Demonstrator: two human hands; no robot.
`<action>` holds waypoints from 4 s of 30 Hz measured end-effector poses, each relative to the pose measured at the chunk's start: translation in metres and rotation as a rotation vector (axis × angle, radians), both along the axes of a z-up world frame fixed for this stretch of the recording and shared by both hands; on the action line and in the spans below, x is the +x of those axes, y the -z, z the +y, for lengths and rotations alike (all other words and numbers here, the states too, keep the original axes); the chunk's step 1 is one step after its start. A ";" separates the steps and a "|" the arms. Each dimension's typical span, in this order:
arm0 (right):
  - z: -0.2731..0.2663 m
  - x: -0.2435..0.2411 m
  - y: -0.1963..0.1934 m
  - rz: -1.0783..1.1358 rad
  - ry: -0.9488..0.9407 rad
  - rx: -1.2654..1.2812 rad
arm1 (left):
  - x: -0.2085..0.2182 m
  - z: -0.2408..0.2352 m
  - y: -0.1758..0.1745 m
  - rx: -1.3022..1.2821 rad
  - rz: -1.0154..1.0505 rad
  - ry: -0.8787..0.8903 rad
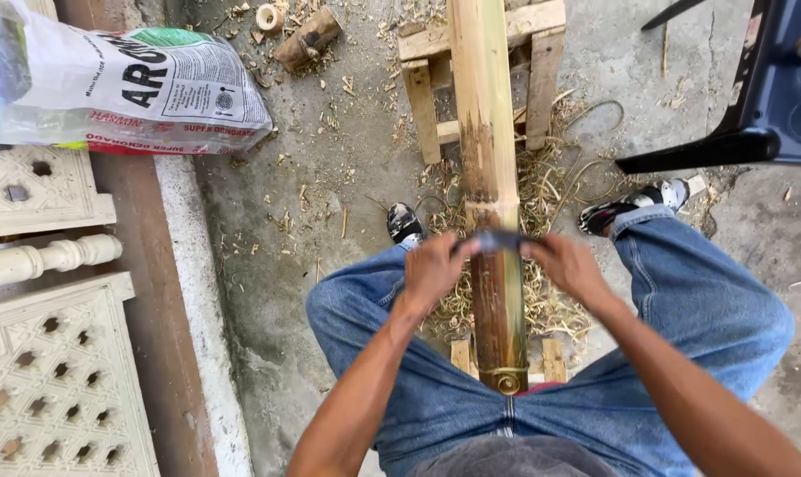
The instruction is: Carving and shaving a bamboo pole using a curved knife.
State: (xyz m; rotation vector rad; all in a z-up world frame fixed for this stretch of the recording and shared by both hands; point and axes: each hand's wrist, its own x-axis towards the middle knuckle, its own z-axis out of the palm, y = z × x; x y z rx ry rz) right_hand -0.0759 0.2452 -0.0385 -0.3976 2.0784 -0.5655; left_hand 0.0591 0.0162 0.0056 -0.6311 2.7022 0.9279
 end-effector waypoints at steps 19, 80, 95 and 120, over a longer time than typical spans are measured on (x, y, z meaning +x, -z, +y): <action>-0.092 -0.115 0.004 0.588 0.190 -0.433 | -0.131 -0.056 0.012 -0.342 0.548 -0.125; 0.034 0.061 -0.002 0.122 -0.051 -0.071 | 0.067 0.033 0.007 0.022 0.191 -0.006; -0.053 -0.060 -0.005 0.390 0.163 -0.342 | -0.071 -0.008 -0.018 -0.219 0.304 -0.120; -0.053 -0.057 -0.012 0.327 0.208 -0.366 | -0.068 -0.006 -0.017 -0.202 0.254 -0.141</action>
